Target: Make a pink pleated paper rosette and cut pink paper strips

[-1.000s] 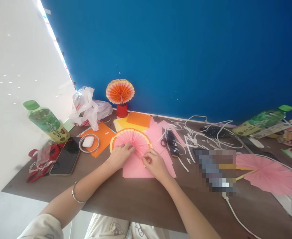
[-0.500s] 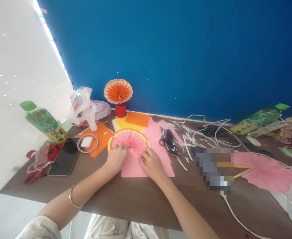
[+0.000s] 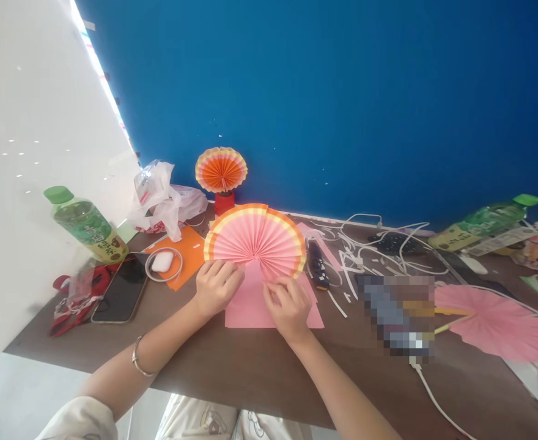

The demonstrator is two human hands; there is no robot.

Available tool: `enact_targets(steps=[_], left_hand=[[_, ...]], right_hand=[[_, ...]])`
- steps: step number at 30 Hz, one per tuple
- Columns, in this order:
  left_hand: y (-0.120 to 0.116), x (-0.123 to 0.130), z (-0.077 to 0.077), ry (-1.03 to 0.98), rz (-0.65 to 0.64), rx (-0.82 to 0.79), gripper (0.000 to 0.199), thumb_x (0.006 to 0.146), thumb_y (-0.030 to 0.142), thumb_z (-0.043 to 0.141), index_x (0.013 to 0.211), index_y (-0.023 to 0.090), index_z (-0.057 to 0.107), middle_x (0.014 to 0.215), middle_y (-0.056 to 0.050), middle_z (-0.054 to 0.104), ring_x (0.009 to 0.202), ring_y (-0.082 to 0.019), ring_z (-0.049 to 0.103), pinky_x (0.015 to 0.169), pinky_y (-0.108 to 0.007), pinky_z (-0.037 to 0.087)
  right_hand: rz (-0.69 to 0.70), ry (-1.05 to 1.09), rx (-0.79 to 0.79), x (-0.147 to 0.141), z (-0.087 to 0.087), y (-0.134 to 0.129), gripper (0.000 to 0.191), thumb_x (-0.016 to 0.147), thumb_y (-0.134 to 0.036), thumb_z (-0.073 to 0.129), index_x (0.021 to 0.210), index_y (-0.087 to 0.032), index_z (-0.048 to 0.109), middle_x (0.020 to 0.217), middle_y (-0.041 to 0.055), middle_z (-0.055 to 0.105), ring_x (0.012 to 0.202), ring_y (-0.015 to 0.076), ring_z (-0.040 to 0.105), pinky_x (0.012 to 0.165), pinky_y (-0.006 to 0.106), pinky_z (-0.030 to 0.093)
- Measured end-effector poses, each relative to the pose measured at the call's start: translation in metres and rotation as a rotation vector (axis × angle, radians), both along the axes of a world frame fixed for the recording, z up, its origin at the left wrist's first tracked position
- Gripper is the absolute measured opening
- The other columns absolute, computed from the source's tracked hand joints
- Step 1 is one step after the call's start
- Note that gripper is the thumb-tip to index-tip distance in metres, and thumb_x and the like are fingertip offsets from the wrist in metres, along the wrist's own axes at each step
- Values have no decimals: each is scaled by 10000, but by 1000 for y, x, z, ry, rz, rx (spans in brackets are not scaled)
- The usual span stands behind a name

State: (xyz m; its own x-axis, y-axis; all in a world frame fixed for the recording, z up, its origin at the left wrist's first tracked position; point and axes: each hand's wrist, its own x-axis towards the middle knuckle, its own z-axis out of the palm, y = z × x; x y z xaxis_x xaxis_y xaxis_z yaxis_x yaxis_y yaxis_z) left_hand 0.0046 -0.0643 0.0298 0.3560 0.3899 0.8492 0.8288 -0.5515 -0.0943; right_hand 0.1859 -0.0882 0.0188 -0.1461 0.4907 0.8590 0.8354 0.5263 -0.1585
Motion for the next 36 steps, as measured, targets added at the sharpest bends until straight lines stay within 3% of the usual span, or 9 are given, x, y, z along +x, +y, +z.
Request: enact_targets(steps=[13, 19, 22, 25, 28, 30, 33, 36], left_hand=[[0, 3, 2, -45, 13, 88, 93, 749, 110, 591, 761, 203, 590, 558, 41, 560, 550, -96, 480, 693, -319, 277], [15, -14, -8, -46, -68, 28, 224, 785, 98, 550, 911, 268, 625, 719, 10, 659, 734, -140, 576, 832, -374, 276], [19, -19, -13, -80, -103, -79, 270, 809, 104, 507, 938, 304, 635, 776, -3, 682, 790, -163, 599, 878, -410, 271], [20, -22, -16, -139, -147, -275, 243, 825, 156, 489, 916, 312, 652, 804, -23, 691, 824, -187, 611, 911, -458, 278], [20, -23, -17, -195, -243, -478, 198, 822, 210, 505, 894, 311, 659, 808, -30, 690, 875, -210, 613, 937, -497, 280], [21, -23, -17, -217, -317, -574, 187, 815, 220, 519, 893, 319, 657, 814, -24, 686, 905, -215, 608, 946, -498, 283], [22, -21, -17, -303, -335, -577, 144, 792, 230, 548, 852, 302, 656, 864, -34, 674, 954, -219, 582, 954, -479, 294], [22, -15, -17, -611, -238, -496, 192, 747, 275, 596, 932, 231, 616, 1061, -92, 605, 1085, -238, 501, 974, -464, 300]], right_hand=[[17, 17, -10, -4, -4, -1, 101, 723, -143, 628, 664, -198, 569, 661, 5, 575, 606, 109, 505, 605, 255, 373], [83, 61, -100, 3, 3, 1, 38, 727, -225, 627, 750, -200, 611, 771, 32, 582, 742, 160, 545, 714, 317, 403], [26, 292, -150, 12, 8, 5, 249, 741, -275, 601, 979, -204, 595, 1018, 96, 546, 987, 233, 513, 850, 396, 402], [98, 672, -427, 24, 12, 11, 462, 749, -376, 586, 1175, -224, 491, 1210, 118, 483, 1110, 256, 470, 902, 430, 398], [352, 1054, -816, 31, 16, 18, 456, 747, -482, 566, 1126, -228, 542, 1112, 106, 590, 1009, 261, 562, 828, 421, 456], [479, 1215, -973, 33, 19, 21, 402, 700, -490, 621, 996, -218, 615, 982, 92, 652, 911, 261, 610, 775, 407, 481], [512, 1342, -1016, 33, 20, 23, 360, 598, -393, 738, 898, -219, 641, 885, 56, 677, 839, 240, 633, 746, 377, 494], [479, 1411, -977, 32, 16, 24, 374, 583, -362, 751, 908, -219, 634, 872, 42, 681, 823, 225, 636, 732, 362, 498]])
